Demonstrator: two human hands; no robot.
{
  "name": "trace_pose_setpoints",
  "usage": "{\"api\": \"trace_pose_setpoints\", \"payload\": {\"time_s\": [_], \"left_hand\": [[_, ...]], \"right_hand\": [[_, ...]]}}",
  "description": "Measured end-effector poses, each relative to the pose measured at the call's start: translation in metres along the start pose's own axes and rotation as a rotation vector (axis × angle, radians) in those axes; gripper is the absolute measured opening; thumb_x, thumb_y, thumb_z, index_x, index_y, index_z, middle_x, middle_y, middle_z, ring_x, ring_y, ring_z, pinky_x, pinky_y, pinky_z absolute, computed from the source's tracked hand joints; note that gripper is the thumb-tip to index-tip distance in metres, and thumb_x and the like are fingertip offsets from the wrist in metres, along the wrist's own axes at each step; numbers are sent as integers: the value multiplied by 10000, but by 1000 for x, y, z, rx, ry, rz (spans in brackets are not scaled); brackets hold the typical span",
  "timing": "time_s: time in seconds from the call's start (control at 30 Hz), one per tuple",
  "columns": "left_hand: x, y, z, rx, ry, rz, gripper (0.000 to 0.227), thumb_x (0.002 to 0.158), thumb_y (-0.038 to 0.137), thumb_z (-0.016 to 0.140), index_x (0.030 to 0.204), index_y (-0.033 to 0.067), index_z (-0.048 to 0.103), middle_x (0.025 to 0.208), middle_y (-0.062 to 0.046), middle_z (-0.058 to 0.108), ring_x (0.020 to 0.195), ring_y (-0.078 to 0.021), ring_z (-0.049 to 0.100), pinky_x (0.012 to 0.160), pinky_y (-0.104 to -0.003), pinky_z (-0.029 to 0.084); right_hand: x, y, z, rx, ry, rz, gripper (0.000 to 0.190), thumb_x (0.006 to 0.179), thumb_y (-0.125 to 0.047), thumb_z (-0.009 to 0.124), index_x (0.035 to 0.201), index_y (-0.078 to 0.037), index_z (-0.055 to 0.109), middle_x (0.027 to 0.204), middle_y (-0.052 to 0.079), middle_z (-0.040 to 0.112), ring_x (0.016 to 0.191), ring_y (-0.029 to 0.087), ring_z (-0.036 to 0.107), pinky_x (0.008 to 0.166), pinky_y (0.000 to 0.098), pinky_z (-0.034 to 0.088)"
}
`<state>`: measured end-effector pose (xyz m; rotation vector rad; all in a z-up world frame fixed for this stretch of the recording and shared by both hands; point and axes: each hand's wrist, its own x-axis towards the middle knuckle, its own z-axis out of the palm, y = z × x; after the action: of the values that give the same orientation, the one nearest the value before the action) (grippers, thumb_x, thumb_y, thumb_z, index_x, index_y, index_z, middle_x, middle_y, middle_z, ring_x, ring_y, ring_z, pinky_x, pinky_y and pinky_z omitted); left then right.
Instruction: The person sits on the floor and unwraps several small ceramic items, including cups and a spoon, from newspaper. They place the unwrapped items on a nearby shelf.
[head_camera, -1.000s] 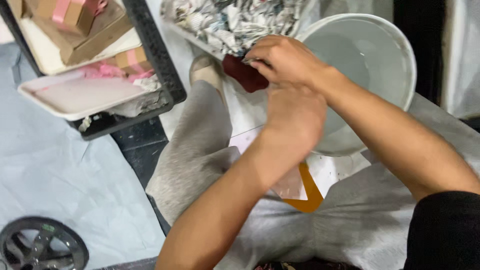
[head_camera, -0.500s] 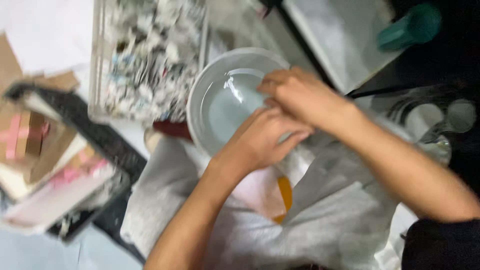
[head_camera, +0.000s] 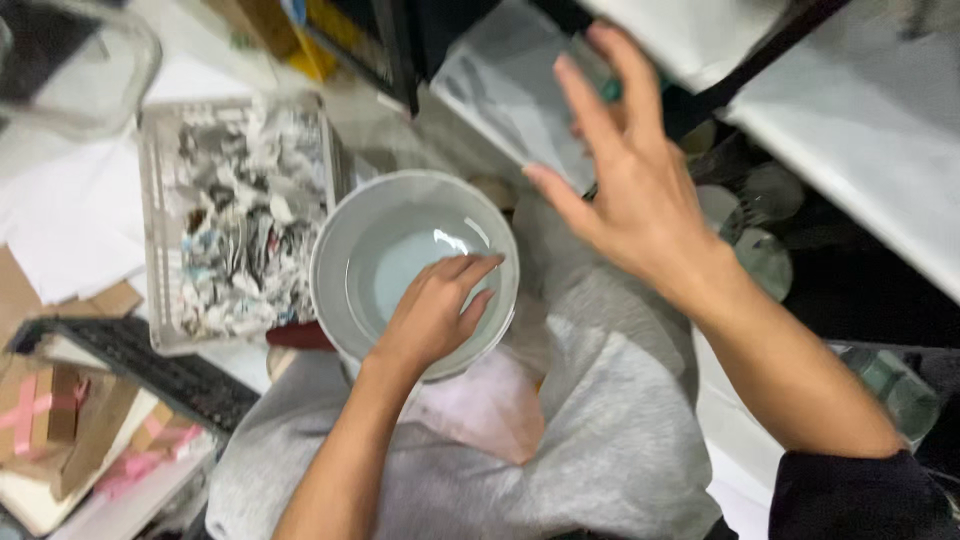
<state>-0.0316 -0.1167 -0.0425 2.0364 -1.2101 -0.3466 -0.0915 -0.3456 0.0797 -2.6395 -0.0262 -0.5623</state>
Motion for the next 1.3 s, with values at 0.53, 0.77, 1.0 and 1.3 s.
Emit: {"api": "trace_pose_setpoints", "payload": {"time_s": [0.53,0.77,1.0,1.3], "left_hand": [[-55,-4,-31,74,-76,-173,393,894,175,679,1277,85,670,1179,-176,708,1035,-397,675,891,-472,538],[-86,15,-45,117,-28,-244,401,901,220,683,1281,96,667,1196,-183,700,1064,-394,666,917,-467,526],[-112,18,-58,125,-9,-316,431,912,245,674,1316,95,642,1261,-196,678,1130,-395,649,964,-450,515],[-155,16,-43,50,51,-513,424,959,334,624,1305,91,664,1254,-187,703,1176,-326,679,1001,-405,526]], "right_hand": [[108,63,-24,-333,125,276,505,896,-378,799,1138,48,679,1023,316,698,943,470,677,823,526,539],[117,73,-36,-340,-159,577,366,914,-303,700,1145,-20,701,1016,283,710,933,429,704,808,512,562],[123,99,-23,-450,-34,227,282,872,-101,692,1134,2,710,1027,279,716,941,427,698,780,506,564],[110,55,-26,-675,-67,184,340,737,21,742,1074,29,703,1054,301,704,1009,439,698,828,486,581]]}}
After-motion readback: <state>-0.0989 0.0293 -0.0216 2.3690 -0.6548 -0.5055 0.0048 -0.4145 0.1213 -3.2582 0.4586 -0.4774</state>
